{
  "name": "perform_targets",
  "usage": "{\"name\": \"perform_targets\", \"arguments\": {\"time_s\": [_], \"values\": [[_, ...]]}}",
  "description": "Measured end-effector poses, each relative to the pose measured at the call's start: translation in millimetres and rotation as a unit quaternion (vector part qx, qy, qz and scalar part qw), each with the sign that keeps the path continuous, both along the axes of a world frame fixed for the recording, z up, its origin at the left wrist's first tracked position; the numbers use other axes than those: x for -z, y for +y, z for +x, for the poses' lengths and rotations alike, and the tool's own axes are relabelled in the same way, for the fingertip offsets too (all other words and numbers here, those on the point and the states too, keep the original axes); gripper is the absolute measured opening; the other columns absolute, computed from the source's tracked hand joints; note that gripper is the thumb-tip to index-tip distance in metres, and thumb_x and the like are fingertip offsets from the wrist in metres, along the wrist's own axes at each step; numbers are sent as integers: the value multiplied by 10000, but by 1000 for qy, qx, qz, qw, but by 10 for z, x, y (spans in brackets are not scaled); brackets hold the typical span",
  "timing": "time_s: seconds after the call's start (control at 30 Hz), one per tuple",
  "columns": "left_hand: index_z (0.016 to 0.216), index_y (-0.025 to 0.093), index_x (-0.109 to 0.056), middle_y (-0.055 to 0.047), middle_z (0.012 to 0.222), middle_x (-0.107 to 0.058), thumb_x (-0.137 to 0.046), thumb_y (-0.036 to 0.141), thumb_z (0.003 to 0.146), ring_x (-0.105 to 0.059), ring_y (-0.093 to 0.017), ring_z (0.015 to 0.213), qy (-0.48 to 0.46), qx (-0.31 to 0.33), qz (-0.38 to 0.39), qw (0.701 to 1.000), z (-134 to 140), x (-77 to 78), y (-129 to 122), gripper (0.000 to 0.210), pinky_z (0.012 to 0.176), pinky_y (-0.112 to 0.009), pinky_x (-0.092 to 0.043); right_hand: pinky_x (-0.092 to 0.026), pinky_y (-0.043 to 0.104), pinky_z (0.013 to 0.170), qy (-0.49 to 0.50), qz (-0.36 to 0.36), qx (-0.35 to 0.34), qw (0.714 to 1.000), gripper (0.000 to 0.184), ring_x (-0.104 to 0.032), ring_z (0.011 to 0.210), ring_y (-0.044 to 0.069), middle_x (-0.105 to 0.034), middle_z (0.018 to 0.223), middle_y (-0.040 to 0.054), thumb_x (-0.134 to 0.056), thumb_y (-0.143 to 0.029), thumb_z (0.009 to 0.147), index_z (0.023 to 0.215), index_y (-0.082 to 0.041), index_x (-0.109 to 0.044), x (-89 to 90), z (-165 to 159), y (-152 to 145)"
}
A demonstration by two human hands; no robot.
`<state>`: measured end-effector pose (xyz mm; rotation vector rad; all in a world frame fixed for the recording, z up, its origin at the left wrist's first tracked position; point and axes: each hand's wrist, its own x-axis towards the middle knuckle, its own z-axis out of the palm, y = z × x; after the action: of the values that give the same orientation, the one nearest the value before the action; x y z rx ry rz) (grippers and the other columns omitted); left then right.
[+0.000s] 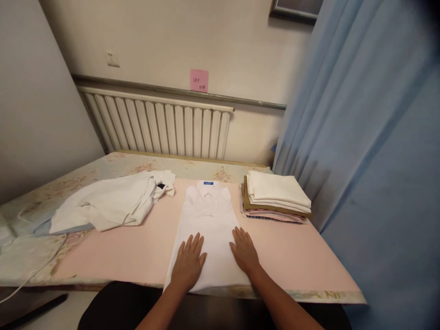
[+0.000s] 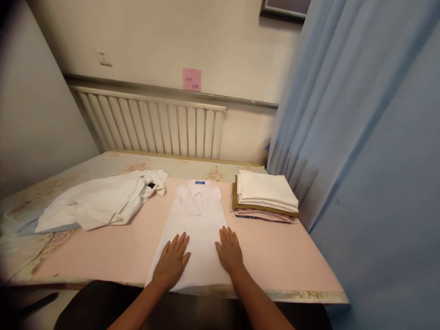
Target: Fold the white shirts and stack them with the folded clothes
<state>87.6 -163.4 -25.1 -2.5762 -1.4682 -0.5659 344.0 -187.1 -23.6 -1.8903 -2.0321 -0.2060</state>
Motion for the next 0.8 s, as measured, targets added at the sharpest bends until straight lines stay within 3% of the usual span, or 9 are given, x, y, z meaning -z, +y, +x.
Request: {"name": "perform_targets", "arguments": {"time_s": [0.17, 0.3, 0.5, 0.8], "values": [[1427, 208, -391, -61, 1496, -382, -349, 394, 945, -333, -286, 1376, 1, -3, 3, 1000, -3, -6, -14, 518, 1084, -509, -318, -271, 523, 1115, 17, -29, 5, 999, 445, -315, 1376, 312, -453, 1425, 133, -494, -265, 899, 1321, -128, -520, -128, -41, -50], [1429, 211, -388, -67, 1494, -384, -349, 399, 944, -336, -290, 1375, 5, -5, -5, 1000, 6, -27, -20, 522, 1087, -514, -313, -239, 534, 1130, 36, 10, -48, 998, 444, -276, 1395, 300, -435, 1441, 131, -486, -295, 917, 1332, -136, -506, -270, -378, -108], [1429, 213, -387, -65, 1495, -380, -346, 399, 946, -337, -288, 1376, 14, -5, -6, 1000, -5, -43, -31, 519, 1086, -515, -317, -276, 521, 1126, 55, 2, -146, 988, 509, -290, 1392, 278, -400, 1468, 108, -510, -325, 914, 1390, -160, -431, -167, -812, -255], [1436, 218, -374, -76, 1496, -380, -368, 407, 943, -334, -283, 1378, 25, 12, 22, 999, -144, 26, -117, 528, 1083, -493, -324, -281, 502, 1138, 23, -39, -158, 986, 589, -269, 1402, 262, -348, 1499, 94, -558, -244, 861, 1420, -166, -388, -224, -321, -593]]}}
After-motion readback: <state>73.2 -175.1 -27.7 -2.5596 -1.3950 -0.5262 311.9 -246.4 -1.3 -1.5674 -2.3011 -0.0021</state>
